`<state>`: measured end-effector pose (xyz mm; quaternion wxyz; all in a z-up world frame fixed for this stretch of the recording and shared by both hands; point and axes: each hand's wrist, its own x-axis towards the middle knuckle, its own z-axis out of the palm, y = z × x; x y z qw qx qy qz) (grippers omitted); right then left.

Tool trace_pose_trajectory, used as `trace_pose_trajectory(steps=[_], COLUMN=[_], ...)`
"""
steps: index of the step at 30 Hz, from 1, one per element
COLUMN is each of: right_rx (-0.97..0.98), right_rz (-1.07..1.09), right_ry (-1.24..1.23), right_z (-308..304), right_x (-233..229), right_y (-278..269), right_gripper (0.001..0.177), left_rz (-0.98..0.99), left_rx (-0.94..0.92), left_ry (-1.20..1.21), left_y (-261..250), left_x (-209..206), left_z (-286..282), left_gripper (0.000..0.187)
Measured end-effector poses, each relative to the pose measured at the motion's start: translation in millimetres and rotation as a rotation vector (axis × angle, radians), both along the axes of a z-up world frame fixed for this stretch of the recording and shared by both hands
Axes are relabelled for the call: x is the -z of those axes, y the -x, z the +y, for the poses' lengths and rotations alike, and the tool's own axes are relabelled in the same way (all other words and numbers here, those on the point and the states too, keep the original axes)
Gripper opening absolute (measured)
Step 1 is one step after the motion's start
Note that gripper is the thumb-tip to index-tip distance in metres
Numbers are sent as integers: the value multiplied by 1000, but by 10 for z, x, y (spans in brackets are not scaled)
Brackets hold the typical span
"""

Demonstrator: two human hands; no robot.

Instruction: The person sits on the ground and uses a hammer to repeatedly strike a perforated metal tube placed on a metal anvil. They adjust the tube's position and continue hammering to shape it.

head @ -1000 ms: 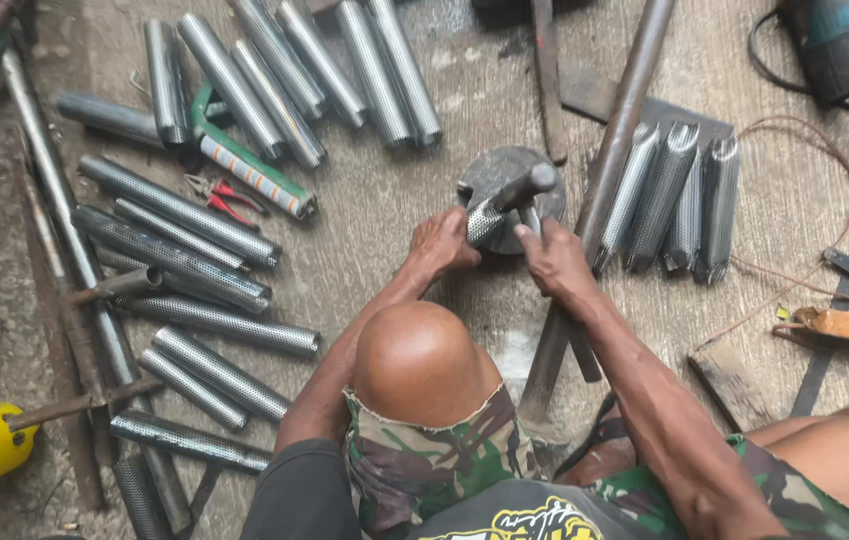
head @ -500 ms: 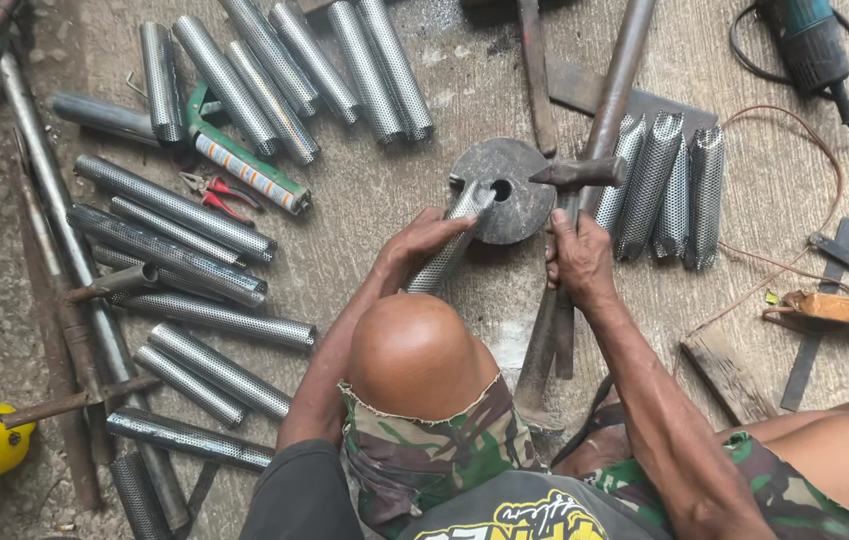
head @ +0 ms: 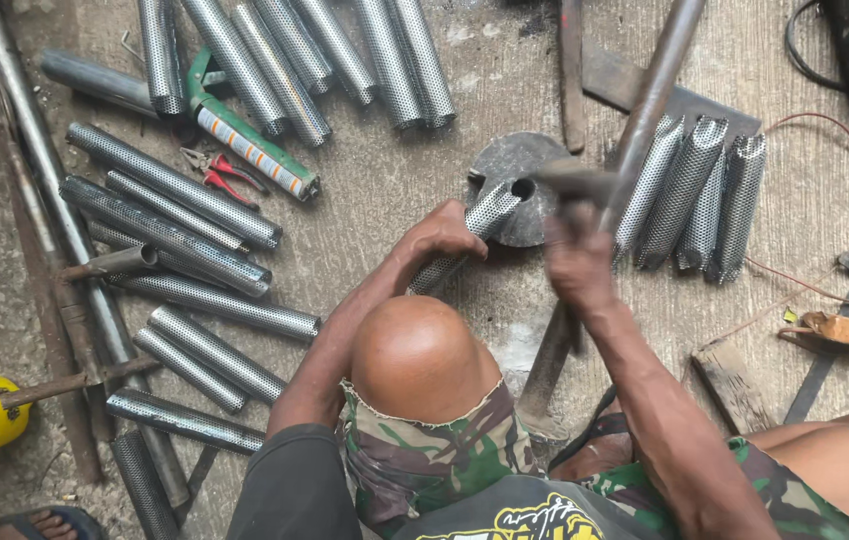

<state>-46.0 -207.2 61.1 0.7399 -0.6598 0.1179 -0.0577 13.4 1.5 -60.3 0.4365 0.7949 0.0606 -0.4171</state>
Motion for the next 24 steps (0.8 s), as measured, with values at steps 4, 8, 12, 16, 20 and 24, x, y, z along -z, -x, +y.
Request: trace_pose_trajectory(steps=[4, 8, 12, 16, 20, 24], right_rx=[-402, -210, -129, -199, -493, -349], right_rz=[314, 265, -72, 134, 423, 232], right_ry=[742, 591, 282, 496, 763, 670], right_z=[-80, -132, -293, 34, -94, -236], right_x=[201, -19, -179, -118, 264, 319], right_y=[-31, -73, -220, -9, -22, 0], right_gripper=[51, 49, 24, 39, 54, 45], left_rz=[50, 86, 96, 65, 20, 39], left_rx=[63, 39, 48, 80, 146, 88], left_ry=[-63, -30, -11, -30, -91, -2], left_y=[-83, -32, -68, -19, -53, 42], left_x=[-316, -277, -117, -265, -365, -625], left_z=[8, 51, 37, -20, 15, 31], left_gripper=[55, 62, 60, 61, 80, 91])
